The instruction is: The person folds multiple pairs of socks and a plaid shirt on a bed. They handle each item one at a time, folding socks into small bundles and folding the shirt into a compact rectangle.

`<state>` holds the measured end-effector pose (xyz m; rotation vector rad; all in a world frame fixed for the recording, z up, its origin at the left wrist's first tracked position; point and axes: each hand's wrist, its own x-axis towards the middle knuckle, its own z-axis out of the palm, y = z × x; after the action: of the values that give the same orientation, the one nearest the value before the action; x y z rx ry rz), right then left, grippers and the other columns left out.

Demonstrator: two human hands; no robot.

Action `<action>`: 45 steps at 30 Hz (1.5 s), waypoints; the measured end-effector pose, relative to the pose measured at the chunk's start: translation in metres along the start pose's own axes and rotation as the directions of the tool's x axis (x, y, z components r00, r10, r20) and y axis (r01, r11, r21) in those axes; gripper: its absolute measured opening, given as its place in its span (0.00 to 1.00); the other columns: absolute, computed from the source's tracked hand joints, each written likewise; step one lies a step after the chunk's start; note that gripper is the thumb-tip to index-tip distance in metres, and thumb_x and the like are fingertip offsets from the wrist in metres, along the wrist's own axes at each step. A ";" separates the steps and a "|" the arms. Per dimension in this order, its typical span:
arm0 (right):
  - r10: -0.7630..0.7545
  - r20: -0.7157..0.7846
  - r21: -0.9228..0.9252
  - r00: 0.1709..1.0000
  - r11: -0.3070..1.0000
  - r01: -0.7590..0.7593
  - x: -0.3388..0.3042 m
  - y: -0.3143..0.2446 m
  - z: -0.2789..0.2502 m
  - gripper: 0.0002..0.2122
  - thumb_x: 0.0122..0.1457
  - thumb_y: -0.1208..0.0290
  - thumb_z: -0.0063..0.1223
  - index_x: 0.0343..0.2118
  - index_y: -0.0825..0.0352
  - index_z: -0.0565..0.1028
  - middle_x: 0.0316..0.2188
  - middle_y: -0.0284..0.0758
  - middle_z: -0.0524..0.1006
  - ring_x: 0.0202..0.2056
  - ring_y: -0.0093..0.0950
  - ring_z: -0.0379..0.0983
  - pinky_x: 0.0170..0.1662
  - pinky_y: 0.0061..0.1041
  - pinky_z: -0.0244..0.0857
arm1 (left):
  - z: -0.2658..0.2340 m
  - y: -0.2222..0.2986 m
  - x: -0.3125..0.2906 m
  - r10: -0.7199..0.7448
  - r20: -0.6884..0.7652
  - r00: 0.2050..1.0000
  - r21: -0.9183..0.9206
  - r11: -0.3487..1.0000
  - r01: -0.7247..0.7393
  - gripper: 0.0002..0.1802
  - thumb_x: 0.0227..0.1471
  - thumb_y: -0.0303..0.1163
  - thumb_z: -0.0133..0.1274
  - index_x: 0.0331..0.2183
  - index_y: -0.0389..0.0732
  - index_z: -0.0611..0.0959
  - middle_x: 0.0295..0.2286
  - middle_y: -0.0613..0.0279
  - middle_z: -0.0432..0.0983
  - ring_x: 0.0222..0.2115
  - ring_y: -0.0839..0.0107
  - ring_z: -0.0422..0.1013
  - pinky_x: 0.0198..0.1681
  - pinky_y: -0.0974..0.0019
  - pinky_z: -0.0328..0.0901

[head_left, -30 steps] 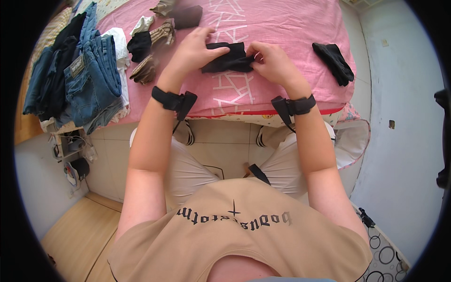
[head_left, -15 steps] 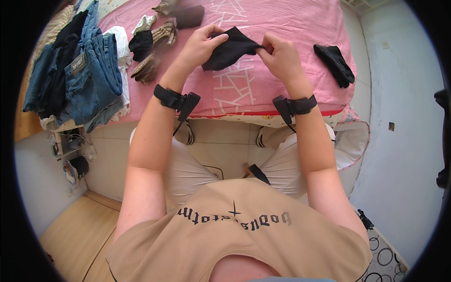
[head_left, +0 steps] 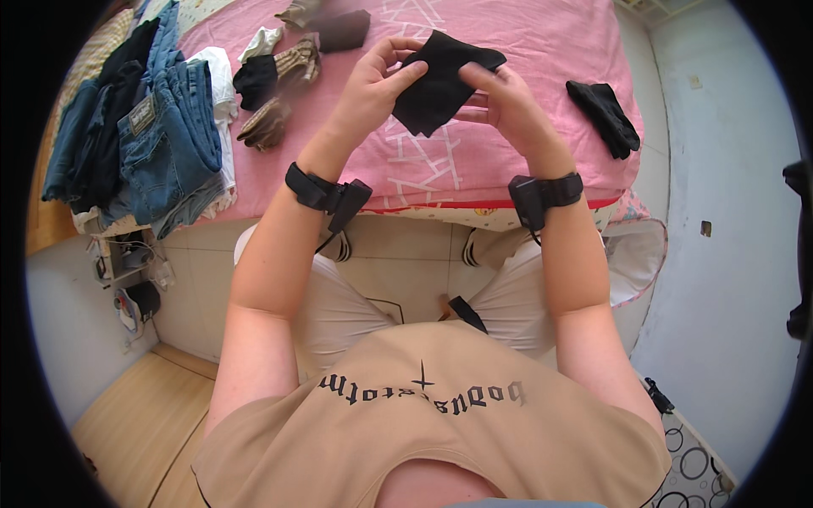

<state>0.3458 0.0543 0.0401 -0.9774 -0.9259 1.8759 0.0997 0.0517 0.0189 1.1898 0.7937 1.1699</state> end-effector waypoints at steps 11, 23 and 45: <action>-0.124 -0.083 -0.037 0.989 0.992 0.121 0.002 0.005 -0.007 0.10 0.75 0.65 0.58 0.50 0.65 0.80 0.44 0.33 0.84 0.41 0.22 0.84 0.42 0.23 0.80 | 0.011 0.012 -0.009 -0.258 0.184 0.948 0.081 0.966 0.247 0.22 0.62 0.29 0.68 0.55 0.33 0.84 0.45 0.63 0.86 0.44 0.77 0.81 0.51 0.70 0.74; -0.508 0.449 -0.769 0.735 0.199 0.608 -0.010 0.004 0.015 0.33 0.52 0.65 0.76 0.62 0.63 0.74 0.53 0.45 0.81 0.54 0.46 0.79 0.57 0.44 0.74 | 0.010 -0.006 -0.008 -0.104 0.200 0.974 0.102 0.991 0.085 0.20 0.62 0.30 0.67 0.52 0.32 0.83 0.42 0.66 0.82 0.43 0.78 0.76 0.48 0.68 0.74; -0.141 0.203 -0.581 0.969 0.779 0.235 -0.004 0.005 0.020 0.22 0.55 0.77 0.76 0.52 0.73 0.80 0.43 0.34 0.85 0.43 0.23 0.83 0.47 0.25 0.80 | 0.007 0.016 -0.012 0.189 -0.070 0.979 0.487 0.864 -0.132 0.13 0.56 0.28 0.70 0.42 0.33 0.87 0.34 0.54 0.89 0.34 0.68 0.86 0.40 0.65 0.79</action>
<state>0.3279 0.0444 0.0455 -1.0601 -1.7189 1.5118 0.0991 0.0372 0.0344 1.6347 1.1360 1.2238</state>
